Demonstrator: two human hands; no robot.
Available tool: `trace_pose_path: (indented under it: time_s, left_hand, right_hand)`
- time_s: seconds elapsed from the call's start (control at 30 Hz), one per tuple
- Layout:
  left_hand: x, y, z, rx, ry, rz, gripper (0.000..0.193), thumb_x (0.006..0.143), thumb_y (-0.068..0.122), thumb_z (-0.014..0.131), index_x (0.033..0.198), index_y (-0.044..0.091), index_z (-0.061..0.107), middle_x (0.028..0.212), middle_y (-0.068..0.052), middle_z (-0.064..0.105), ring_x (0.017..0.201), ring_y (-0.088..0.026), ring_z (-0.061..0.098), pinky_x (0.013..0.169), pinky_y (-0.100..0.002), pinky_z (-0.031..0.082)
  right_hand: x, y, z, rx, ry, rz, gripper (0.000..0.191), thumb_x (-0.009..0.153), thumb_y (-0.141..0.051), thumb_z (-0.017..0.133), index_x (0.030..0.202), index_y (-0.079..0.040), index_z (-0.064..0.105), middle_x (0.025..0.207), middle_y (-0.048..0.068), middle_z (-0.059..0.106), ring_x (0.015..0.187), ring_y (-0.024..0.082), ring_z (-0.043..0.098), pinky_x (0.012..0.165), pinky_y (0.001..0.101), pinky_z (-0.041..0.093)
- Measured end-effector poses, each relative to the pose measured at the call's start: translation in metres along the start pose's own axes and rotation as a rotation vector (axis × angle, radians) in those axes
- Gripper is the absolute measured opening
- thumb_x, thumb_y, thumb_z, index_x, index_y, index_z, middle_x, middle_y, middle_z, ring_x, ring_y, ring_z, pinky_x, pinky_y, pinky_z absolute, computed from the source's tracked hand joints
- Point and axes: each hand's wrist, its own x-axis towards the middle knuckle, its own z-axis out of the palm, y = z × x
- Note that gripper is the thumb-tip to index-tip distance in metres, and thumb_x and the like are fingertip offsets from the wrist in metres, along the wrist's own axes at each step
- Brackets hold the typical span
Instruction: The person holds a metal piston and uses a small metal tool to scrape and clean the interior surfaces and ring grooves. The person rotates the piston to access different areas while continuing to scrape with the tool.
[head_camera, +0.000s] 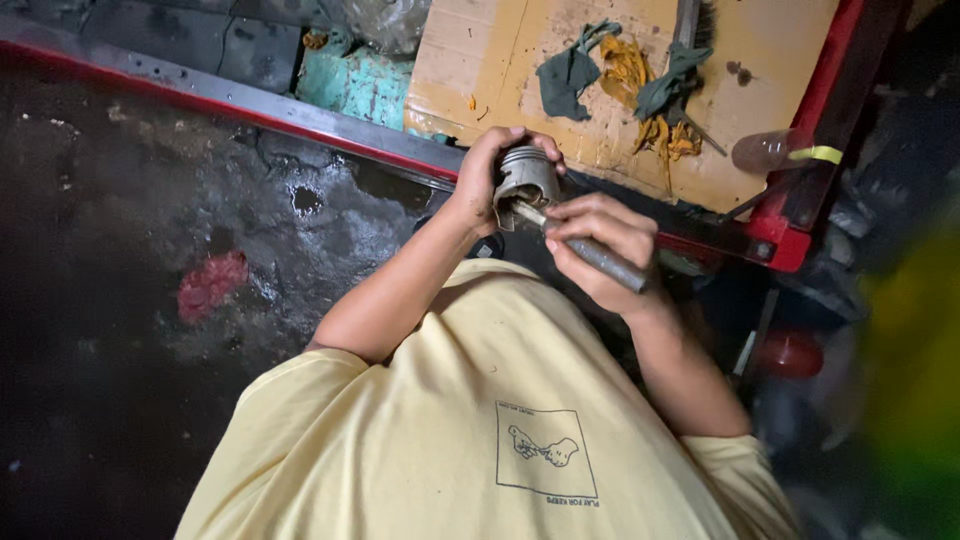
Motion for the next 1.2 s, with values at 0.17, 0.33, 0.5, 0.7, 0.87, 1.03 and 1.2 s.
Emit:
trace_pose_path:
  time_s: [0.17, 0.33, 0.5, 0.7, 0.87, 1.03, 1.2]
  left_hand:
    - [0.001, -0.014, -0.001, -0.144, 0.051, -0.021, 0.047, 0.099, 0.04, 0.045, 0.098, -0.002, 0.067, 0.094, -0.02, 0.071, 0.086, -0.03, 0.07, 0.081, -0.042, 0.059]
    - [0.004, -0.023, 0.0, -0.207, 0.11, -0.052, 0.047, 0.097, 0.041, 0.045, 0.099, -0.001, 0.066, 0.094, -0.02, 0.071, 0.084, -0.031, 0.071, 0.078, -0.043, 0.06]
    - [0.016, -0.027, -0.002, -0.187, 0.121, -0.117, 0.049, 0.097, 0.043, 0.046, 0.101, 0.0, 0.067, 0.095, -0.02, 0.071, 0.084, -0.031, 0.07, 0.079, -0.042, 0.06]
    - [0.021, -0.032, -0.006, -0.191, 0.121, -0.137, 0.049, 0.097, 0.044, 0.046, 0.1, 0.0, 0.067, 0.095, -0.019, 0.071, 0.084, -0.03, 0.07, 0.078, -0.042, 0.06]
    - [0.026, -0.036, -0.005, -0.174, 0.11, -0.129, 0.049, 0.098, 0.044, 0.046, 0.101, 0.0, 0.067, 0.096, -0.019, 0.071, 0.083, -0.029, 0.07, 0.077, -0.041, 0.059]
    - [0.03, -0.042, -0.001, -0.171, 0.073, -0.148, 0.049, 0.098, 0.043, 0.045, 0.1, 0.0, 0.067, 0.096, -0.019, 0.071, 0.082, -0.029, 0.07, 0.075, -0.041, 0.059]
    - [0.036, -0.042, 0.007, -0.126, 0.004, -0.163, 0.047, 0.1, 0.041, 0.046, 0.101, -0.002, 0.067, 0.097, -0.019, 0.07, 0.088, -0.029, 0.07, 0.083, -0.041, 0.059]
  right_hand:
    - [-0.006, 0.009, -0.006, 0.056, -0.013, 0.006, 0.015, 0.082, 0.008, 0.077, 0.092, 0.0, 0.068, 0.103, 0.018, 0.074, 0.099, 0.027, 0.075, 0.088, 0.0336, 0.06]
    - [-0.006, 0.019, -0.013, 0.044, -0.046, 0.021, 0.015, 0.08, 0.008, 0.077, 0.09, 0.0, 0.07, 0.102, 0.018, 0.074, 0.097, 0.027, 0.075, 0.086, 0.034, 0.059]
    - [-0.003, 0.03, -0.016, 0.053, 0.0, 0.063, 0.016, 0.082, 0.008, 0.078, 0.091, 0.0, 0.068, 0.102, 0.017, 0.074, 0.097, 0.026, 0.075, 0.086, 0.0336, 0.06]
    - [-0.007, 0.036, -0.021, 0.111, 0.011, 0.083, 0.015, 0.083, 0.008, 0.077, 0.092, -0.001, 0.069, 0.103, 0.016, 0.073, 0.096, 0.025, 0.074, 0.085, 0.0335, 0.06]
    - [-0.011, 0.038, -0.023, 0.031, 0.029, 0.108, 0.016, 0.082, 0.008, 0.078, 0.093, 0.0, 0.07, 0.102, 0.016, 0.073, 0.097, 0.026, 0.074, 0.087, 0.0335, 0.059]
    - [-0.018, 0.04, -0.027, 0.138, 0.065, 0.13, 0.015, 0.084, 0.009, 0.077, 0.093, 0.0, 0.068, 0.104, 0.016, 0.073, 0.097, 0.026, 0.074, 0.086, 0.0325, 0.06]
    - [-0.027, 0.041, -0.027, 0.198, 0.129, 0.223, 0.021, 0.084, 0.01, 0.078, 0.097, 0.001, 0.064, 0.107, 0.017, 0.074, 0.102, 0.022, 0.074, 0.09, 0.0341, 0.061]
